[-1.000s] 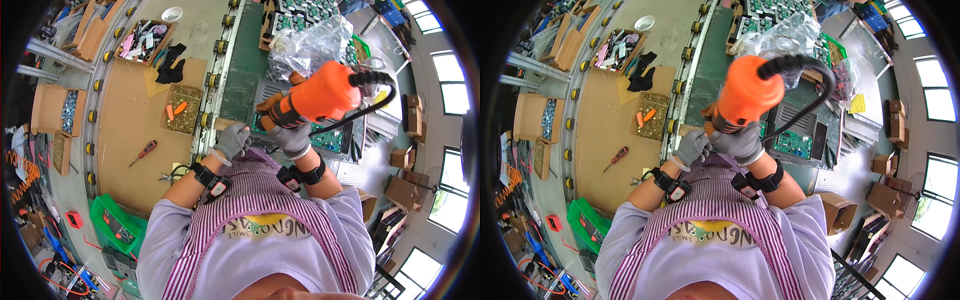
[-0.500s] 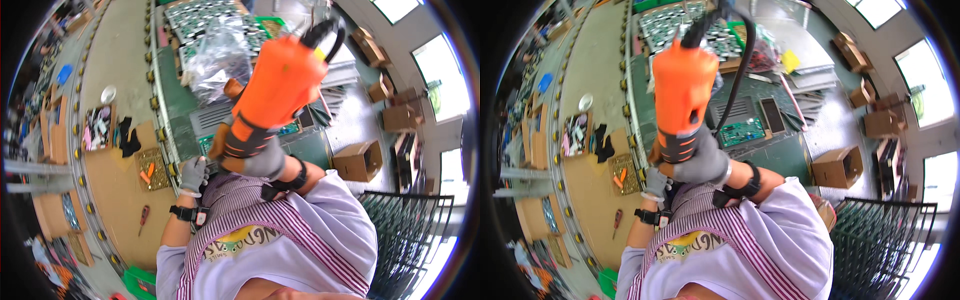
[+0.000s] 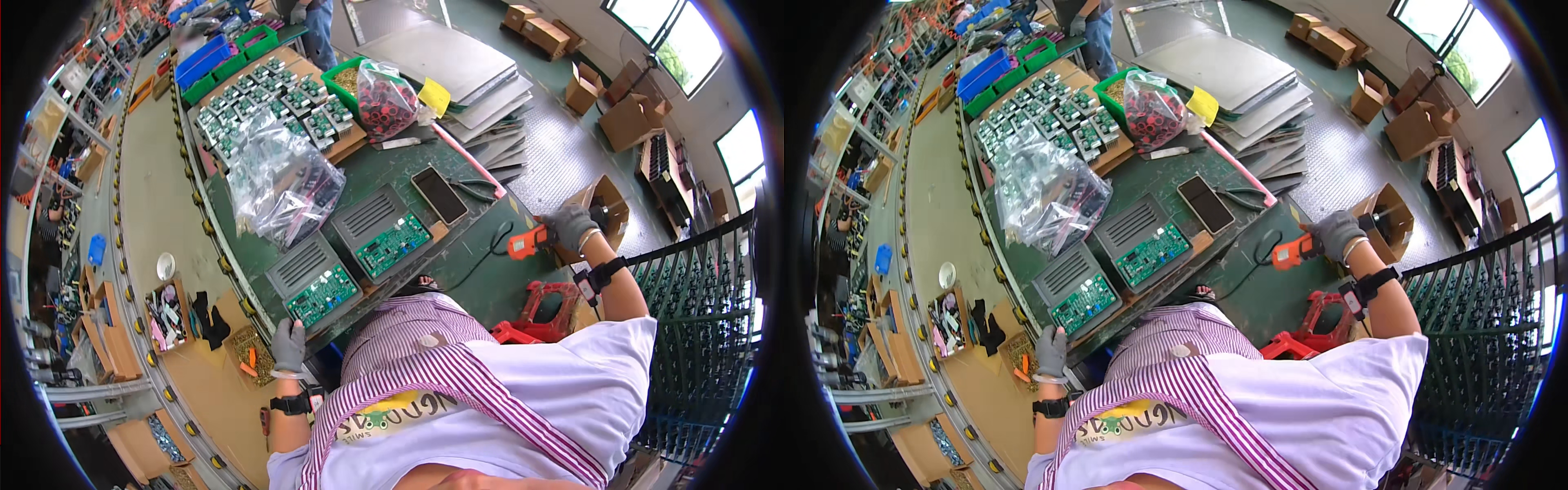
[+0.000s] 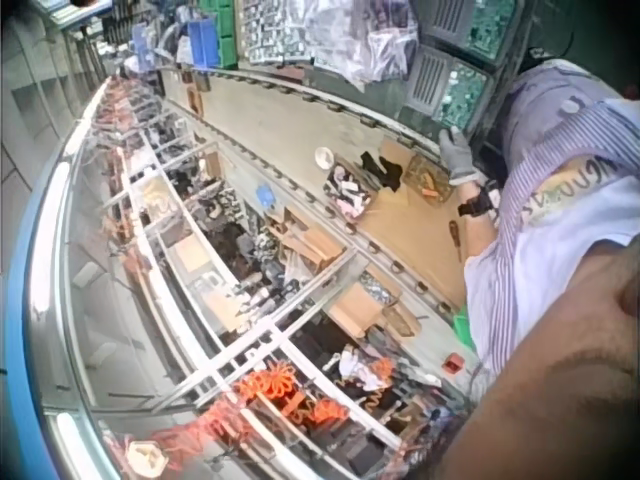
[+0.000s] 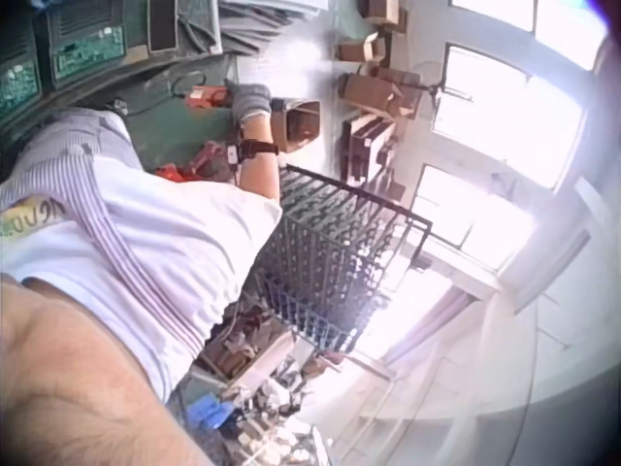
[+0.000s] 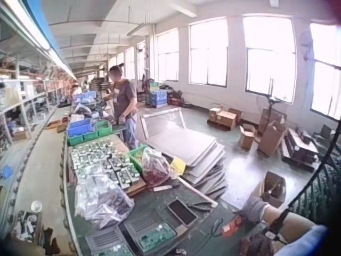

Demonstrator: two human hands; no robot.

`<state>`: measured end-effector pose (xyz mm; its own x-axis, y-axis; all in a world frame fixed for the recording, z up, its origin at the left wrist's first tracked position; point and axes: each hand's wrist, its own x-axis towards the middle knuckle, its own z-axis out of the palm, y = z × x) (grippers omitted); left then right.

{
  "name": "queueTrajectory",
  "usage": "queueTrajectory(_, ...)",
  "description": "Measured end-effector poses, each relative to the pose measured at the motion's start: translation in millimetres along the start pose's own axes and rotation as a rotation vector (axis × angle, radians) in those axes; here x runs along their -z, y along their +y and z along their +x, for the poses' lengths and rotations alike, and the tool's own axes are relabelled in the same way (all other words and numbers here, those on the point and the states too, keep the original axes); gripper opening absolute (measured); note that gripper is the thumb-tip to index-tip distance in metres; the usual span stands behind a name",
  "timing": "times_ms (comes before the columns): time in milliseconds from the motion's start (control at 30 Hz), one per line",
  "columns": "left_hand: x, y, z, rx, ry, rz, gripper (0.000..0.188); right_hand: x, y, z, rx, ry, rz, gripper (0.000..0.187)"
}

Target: The recorder is assembling and testing electronic circuit boards into control panels for a solar energy facility.

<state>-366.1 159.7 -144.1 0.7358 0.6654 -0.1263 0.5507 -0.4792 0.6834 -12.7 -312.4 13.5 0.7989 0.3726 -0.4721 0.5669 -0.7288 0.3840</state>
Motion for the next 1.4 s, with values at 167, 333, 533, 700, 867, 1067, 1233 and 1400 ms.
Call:
queueTrajectory(167, -1, 6, 5, 0.058, -0.017, 0.075, 0.031, -50, 20, 88, 0.447, 0.349, 0.006, 0.005)
queueTrajectory(333, 0, 51, 11, 0.087, 0.289, 0.133, 0.029, -21, 8, 207, 0.956, 0.634, -0.269, 0.012)
queueTrajectory(533, 32, 176, 79, -0.27, 0.32, 0.369, 0.027, 3, -21, 286, 1.271, 0.82, -0.135, 0.019)
queueTrajectory(700, 40, 229, 190, -0.268, 0.779, 0.672, 0.036, 1, -28, 293, 1.285, 0.773, 0.119, 0.018)
queueTrajectory(867, 50, 186, 237, 0.091, -0.006, 0.11, 0.035, -1, -30, 284, 1.197, 0.796, 0.375, 0.02)
queueTrajectory(1067, -15, 149, 274, -0.416, 0.021, 0.801, 0.019, -3, -46, 248, 0.959, 0.753, 0.546, 0.029)
queueTrajectory(1233, -49, 177, 299, -0.364, 0.08, 1.003, 0.024, -11, -42, 214, 0.814, 0.62, 0.746, 0.036)
queueTrajectory(1400, -46, 175, 288, 0.066, 0.013, 0.778, 0.029, -22, -42, 192, 0.639, 0.467, 1.089, 0.033)
